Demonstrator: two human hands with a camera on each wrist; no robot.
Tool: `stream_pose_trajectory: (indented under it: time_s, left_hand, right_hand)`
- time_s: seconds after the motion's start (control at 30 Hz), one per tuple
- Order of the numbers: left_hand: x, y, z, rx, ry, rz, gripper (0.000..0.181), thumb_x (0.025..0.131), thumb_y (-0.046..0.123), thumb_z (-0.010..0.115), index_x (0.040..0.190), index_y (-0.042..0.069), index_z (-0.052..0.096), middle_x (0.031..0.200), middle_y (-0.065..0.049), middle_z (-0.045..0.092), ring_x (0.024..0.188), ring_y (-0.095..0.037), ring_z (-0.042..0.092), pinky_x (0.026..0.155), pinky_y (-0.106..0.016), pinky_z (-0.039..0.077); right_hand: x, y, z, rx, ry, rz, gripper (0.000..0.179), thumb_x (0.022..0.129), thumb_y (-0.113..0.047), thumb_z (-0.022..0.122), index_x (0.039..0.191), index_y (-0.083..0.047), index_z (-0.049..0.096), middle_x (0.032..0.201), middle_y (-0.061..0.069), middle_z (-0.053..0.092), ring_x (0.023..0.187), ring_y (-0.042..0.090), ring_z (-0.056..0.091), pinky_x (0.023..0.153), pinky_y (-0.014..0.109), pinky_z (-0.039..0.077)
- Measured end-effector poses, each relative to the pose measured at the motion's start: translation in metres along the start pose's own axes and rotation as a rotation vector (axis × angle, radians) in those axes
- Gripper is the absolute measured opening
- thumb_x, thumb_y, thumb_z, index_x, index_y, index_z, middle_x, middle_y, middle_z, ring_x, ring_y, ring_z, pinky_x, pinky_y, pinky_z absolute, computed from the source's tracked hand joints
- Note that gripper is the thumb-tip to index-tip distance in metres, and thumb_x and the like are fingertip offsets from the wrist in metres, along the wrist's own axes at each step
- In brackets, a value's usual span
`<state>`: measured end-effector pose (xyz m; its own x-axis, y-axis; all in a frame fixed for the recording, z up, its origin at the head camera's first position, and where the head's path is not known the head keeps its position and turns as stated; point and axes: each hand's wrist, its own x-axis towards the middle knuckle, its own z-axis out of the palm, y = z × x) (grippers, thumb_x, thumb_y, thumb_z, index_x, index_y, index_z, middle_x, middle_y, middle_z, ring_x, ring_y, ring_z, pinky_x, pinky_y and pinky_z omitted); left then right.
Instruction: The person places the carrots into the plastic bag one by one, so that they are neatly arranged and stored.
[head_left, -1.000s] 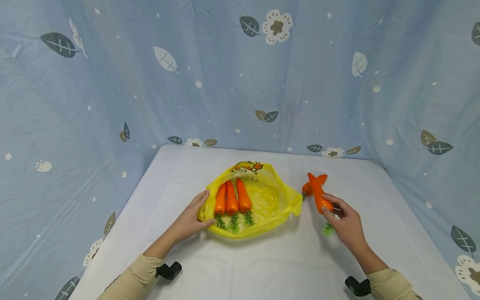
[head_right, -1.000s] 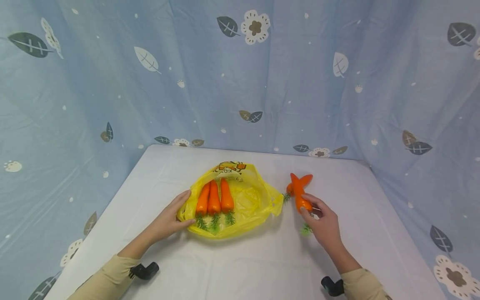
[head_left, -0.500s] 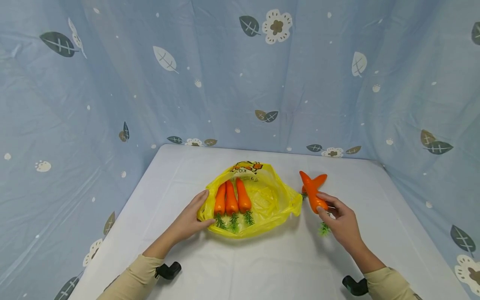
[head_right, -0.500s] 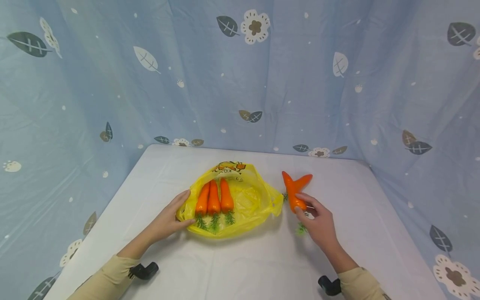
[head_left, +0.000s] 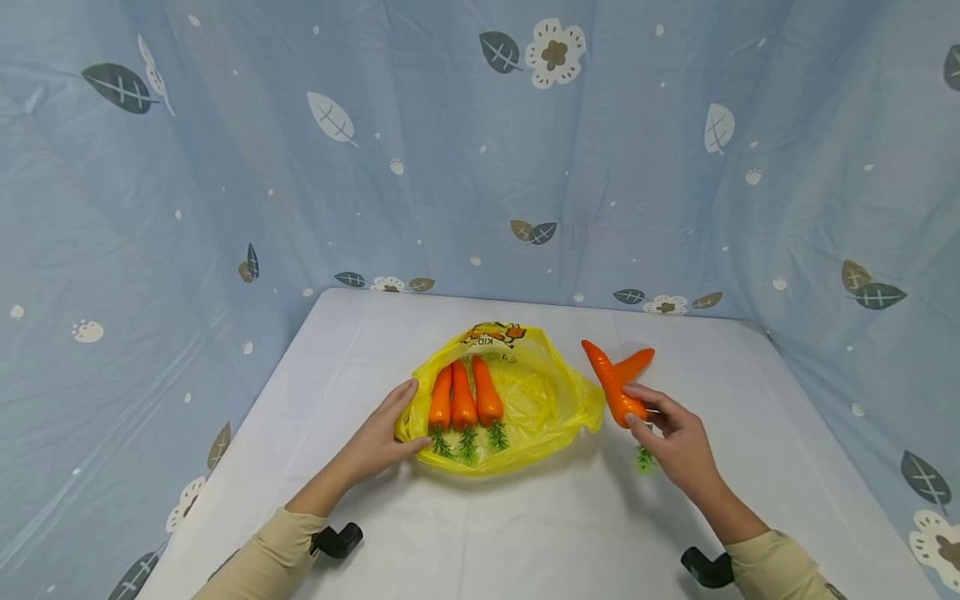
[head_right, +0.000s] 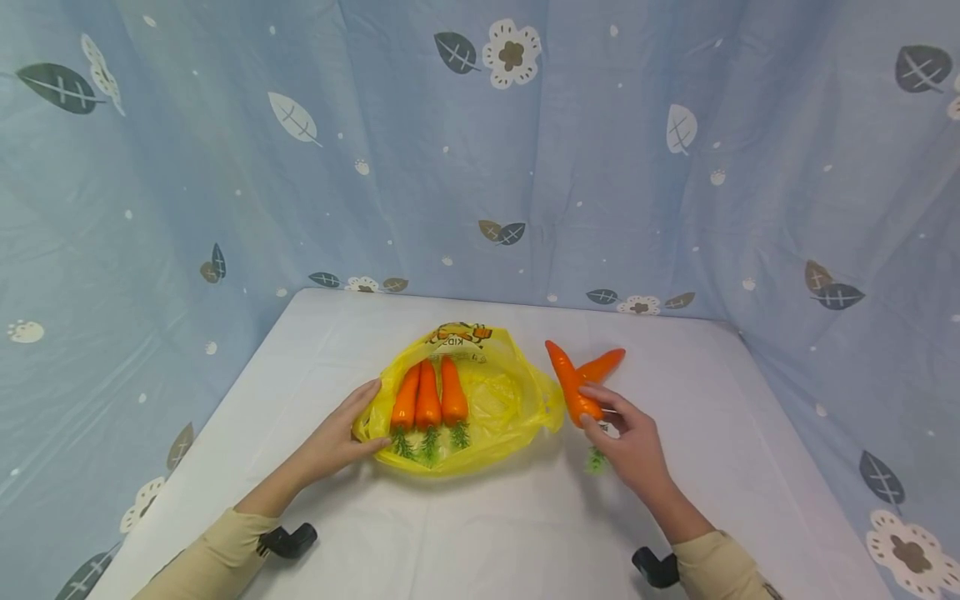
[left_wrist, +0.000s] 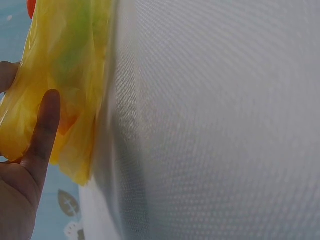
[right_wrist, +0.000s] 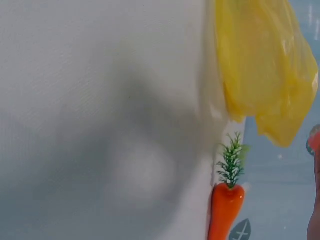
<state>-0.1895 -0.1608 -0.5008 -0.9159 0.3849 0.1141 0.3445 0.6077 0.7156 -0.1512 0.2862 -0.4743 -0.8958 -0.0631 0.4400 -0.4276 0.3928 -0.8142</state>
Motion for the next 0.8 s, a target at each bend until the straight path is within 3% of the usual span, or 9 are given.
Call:
stream_pose_trajectory:
  time_s: [0.23,0.47,0.8]
  left_hand:
    - [0.001,0.000,0.001,-0.009,-0.005,-0.011,0.096,0.088,0.025,0.081,0.160,0.000,0.023,0.166,-0.022,0.021,0.149,-0.045,0.025,0.117,-0.062,0.026]
    - [0.001,0.001,0.001,0.002,-0.010,-0.013,0.095,0.089,0.026,0.080,0.161,0.000,0.023,0.166,-0.021,0.021,0.149,-0.044,0.025,0.117,-0.062,0.027]
    - [0.002,0.000,0.001,0.017,-0.018,-0.011,0.095,0.090,0.028,0.079,0.161,0.001,0.022,0.167,-0.020,0.020,0.150,-0.043,0.025,0.117,-0.061,0.027]
  right_hand:
    - [0.003,-0.005,0.006,0.041,-0.027,-0.046,0.038,0.092,0.009,0.069,0.129,0.001,0.067,0.136,0.017,0.062,0.118,0.003,0.059,0.089,0.015,0.053]
    - [0.006,-0.010,0.012,0.062,-0.035,-0.045,0.038,0.091,0.010,0.069,0.128,0.002,0.067,0.131,0.008,0.065,0.107,0.005,0.063,0.087,0.016,0.054]
    - [0.011,-0.011,0.023,0.085,-0.074,-0.043,0.038,0.091,0.008,0.070,0.128,-0.001,0.068,0.131,0.020,0.064,0.107,0.007,0.062,0.088,0.017,0.054]
